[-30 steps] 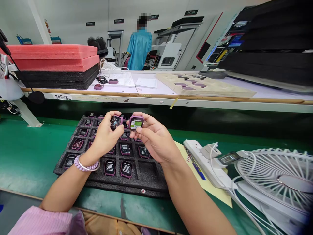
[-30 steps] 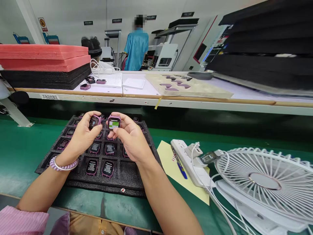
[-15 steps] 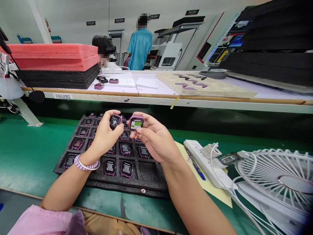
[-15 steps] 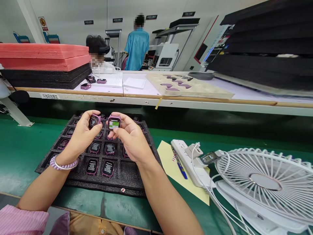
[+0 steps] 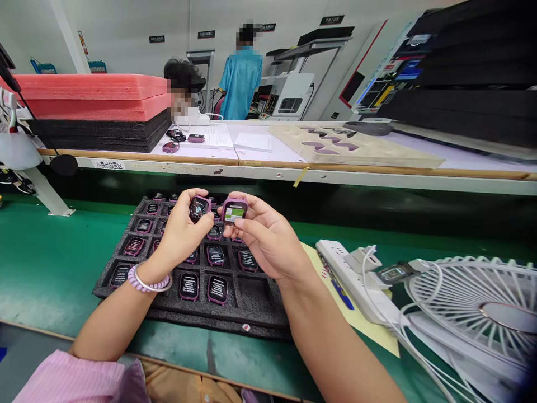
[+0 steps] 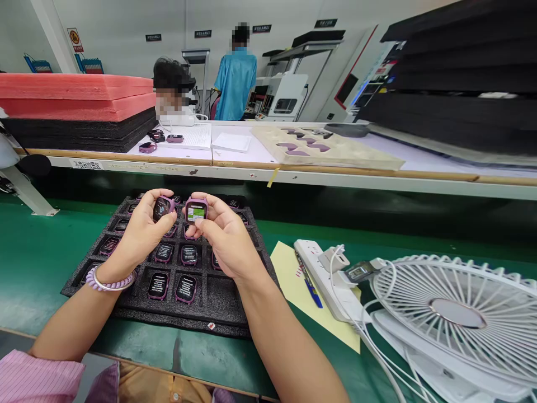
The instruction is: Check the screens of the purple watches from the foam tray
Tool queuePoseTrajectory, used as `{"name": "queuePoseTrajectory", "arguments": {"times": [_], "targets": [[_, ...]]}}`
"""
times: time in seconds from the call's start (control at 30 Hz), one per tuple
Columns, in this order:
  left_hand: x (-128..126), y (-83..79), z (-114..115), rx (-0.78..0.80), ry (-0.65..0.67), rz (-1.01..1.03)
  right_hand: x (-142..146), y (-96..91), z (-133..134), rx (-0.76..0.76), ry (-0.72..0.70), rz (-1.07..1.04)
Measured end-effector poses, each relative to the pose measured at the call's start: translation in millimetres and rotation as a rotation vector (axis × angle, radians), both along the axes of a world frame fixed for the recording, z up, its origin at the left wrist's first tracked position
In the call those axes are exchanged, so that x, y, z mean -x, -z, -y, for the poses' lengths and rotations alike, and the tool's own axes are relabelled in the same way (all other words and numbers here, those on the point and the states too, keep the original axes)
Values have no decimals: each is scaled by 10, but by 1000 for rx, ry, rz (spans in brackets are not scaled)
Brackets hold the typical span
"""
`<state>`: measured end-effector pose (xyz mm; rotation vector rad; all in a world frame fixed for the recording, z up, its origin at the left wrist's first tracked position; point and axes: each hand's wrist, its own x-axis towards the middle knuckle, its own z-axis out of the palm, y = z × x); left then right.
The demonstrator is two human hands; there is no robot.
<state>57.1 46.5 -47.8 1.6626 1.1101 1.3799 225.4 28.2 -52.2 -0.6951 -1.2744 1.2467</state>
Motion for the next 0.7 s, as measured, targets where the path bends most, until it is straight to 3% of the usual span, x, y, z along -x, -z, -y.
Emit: {"name": "queuePoseTrajectory", "arguments": {"times": [0.7], "targets": [[-3, -4, 1, -2, -17, -37, 0, 7, 2, 7, 3, 35]]}}
